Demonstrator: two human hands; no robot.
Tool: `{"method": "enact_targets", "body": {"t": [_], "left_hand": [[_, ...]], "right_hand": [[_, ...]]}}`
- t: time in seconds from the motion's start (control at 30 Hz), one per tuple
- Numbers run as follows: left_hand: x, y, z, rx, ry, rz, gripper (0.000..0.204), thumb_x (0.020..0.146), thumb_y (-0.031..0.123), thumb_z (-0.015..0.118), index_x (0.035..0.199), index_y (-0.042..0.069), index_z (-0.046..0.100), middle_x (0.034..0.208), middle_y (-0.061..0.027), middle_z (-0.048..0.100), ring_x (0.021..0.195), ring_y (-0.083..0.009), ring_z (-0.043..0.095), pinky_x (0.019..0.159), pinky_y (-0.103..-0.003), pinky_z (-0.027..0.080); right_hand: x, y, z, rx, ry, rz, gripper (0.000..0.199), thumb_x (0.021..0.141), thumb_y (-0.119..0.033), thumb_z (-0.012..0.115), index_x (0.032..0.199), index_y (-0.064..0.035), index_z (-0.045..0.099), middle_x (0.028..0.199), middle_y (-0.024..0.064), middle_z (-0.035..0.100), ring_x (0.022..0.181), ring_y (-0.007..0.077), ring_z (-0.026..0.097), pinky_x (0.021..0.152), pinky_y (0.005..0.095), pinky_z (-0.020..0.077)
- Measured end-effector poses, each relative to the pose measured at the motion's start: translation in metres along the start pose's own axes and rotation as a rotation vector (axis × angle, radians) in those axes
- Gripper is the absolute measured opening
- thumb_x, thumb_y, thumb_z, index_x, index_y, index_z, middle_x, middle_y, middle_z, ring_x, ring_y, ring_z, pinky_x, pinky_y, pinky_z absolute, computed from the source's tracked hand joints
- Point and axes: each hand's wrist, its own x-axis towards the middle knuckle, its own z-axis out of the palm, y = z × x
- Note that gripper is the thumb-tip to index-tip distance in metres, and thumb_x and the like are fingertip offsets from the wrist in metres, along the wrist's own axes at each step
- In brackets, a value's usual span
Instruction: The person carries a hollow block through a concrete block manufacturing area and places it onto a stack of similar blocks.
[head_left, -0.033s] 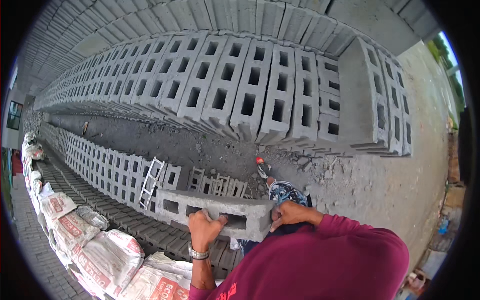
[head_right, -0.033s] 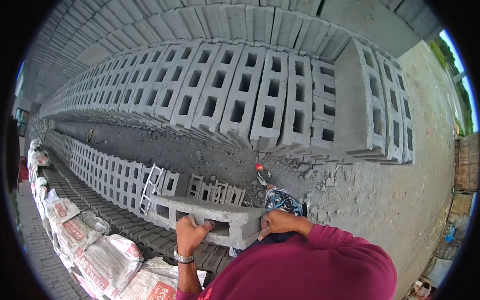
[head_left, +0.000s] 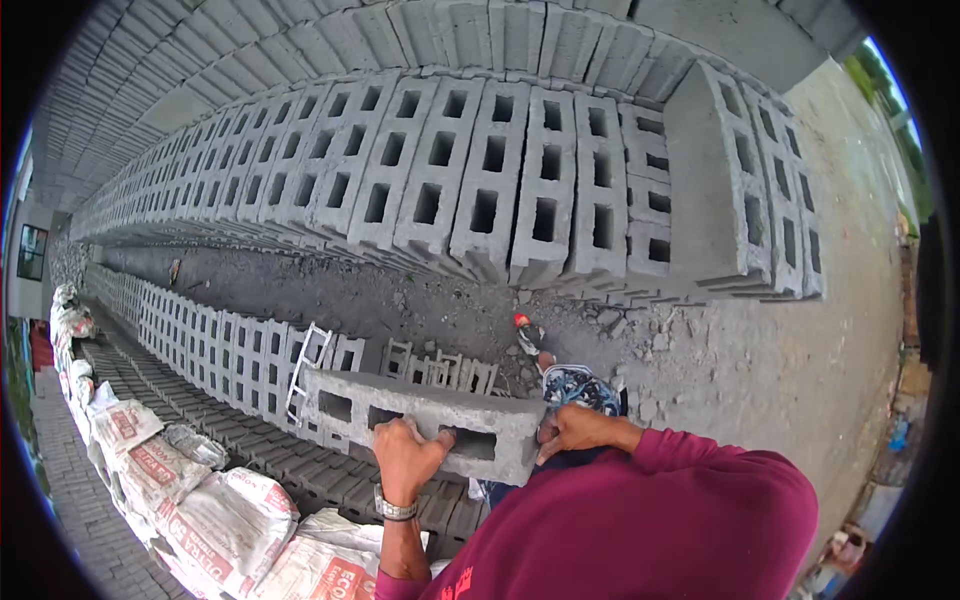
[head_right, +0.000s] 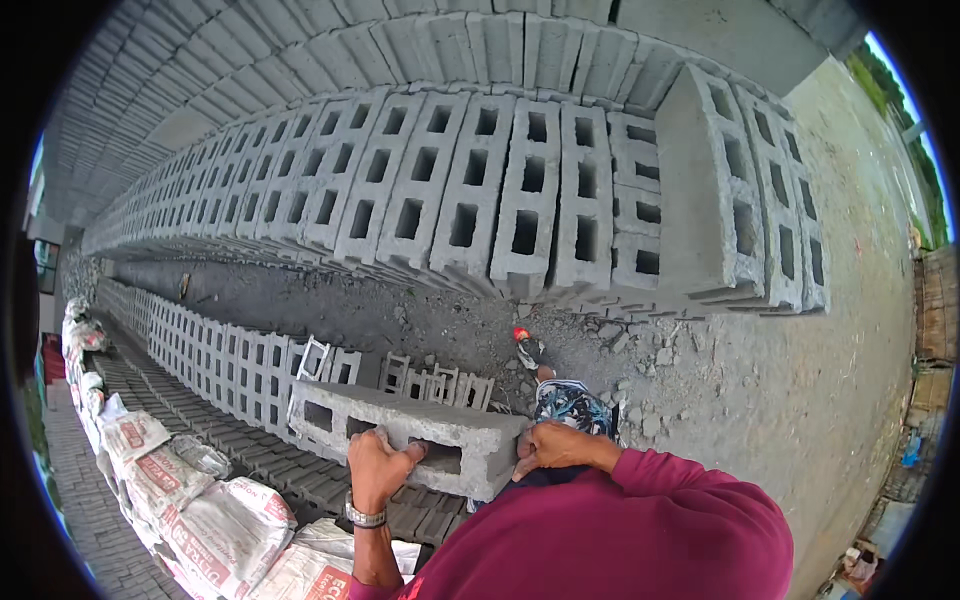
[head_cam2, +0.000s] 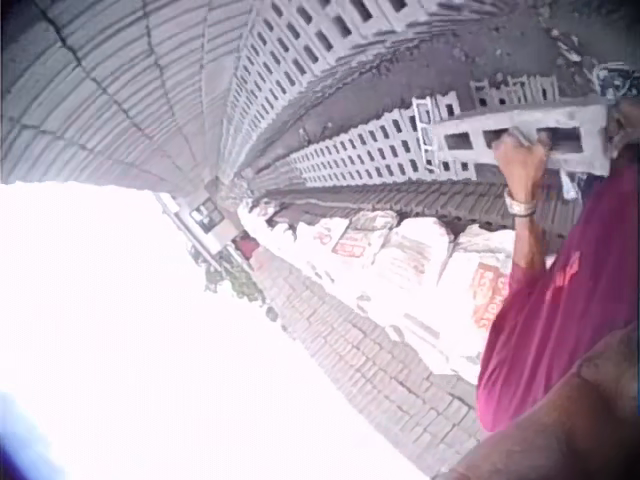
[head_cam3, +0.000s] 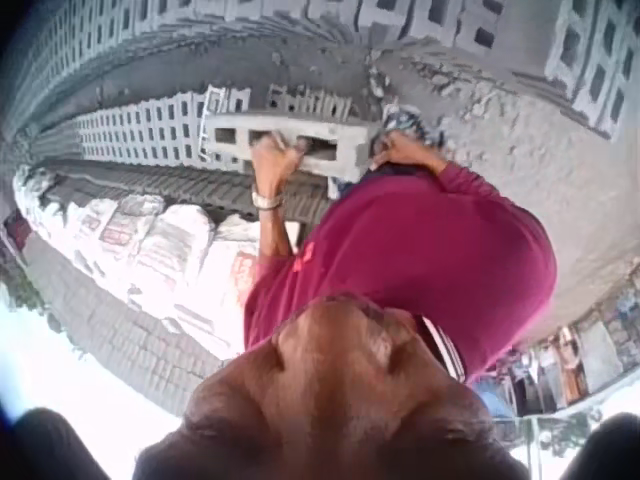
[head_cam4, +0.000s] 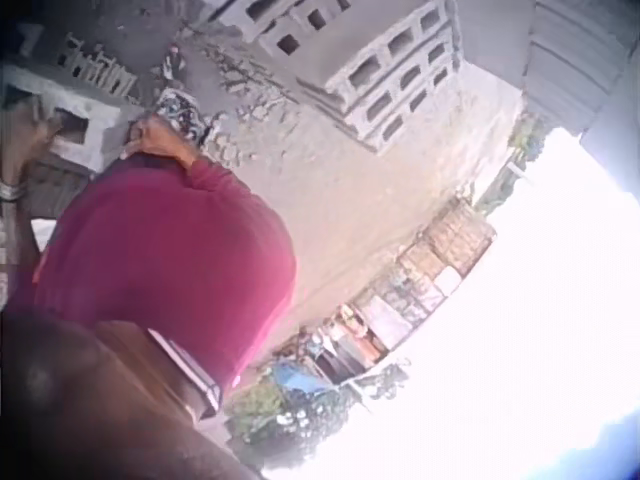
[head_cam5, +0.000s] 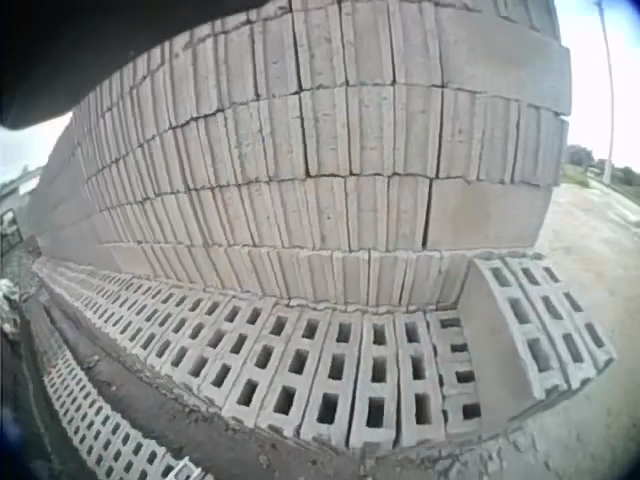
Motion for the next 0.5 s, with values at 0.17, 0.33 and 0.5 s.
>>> {"method": "enact_targets", "body": {"t": [0.17,0.33,0.5], "left_hand": [[0.022,0.13,-0.047,0.389,0.053,0.543,0.042,0.059,0.032,0.08,0.07,-0.006,0.066,0.072,-0.0227,0.062,0.078,-0.0391,0.059,0.081,-0.046,0.045],[0.059,0.249,-0.051,0.436,-0.017,0.885,0.044,0.06,0.03,0.078,0.08,-0.008,0.067,0.078,-0.0226,0.062,0.085,-0.0386,0.058,0.085,-0.044,0.045],[0.107,0.345,-0.026,0.428,-0.082,1.133,0.046,0.06,0.028,0.076,0.086,-0.009,0.067,0.083,-0.0257,0.061,0.09,-0.0417,0.057,0.089,-0.044,0.046]], "right_hand": [[-0.006,0.042,0.055,0.258,0.55,-0.351,0.046,0.077,-0.038,0.081,0.092,0.0034,0.069,0.082,0.0241,0.067,0.077,0.0378,0.067,0.069,0.0435,0.0518],[-0.001,0.079,0.034,0.444,0.949,-0.383,0.027,0.081,-0.023,0.075,0.095,0.0003,0.069,0.085,0.0229,0.068,0.074,0.0398,0.067,0.067,0.0438,0.0522],[-0.048,0.051,-0.05,0.398,1.231,-0.365,0.021,0.083,-0.016,0.071,0.1,-0.003,0.071,0.087,0.0177,0.071,0.077,0.0339,0.069,0.07,0.0415,0.0523]]}}
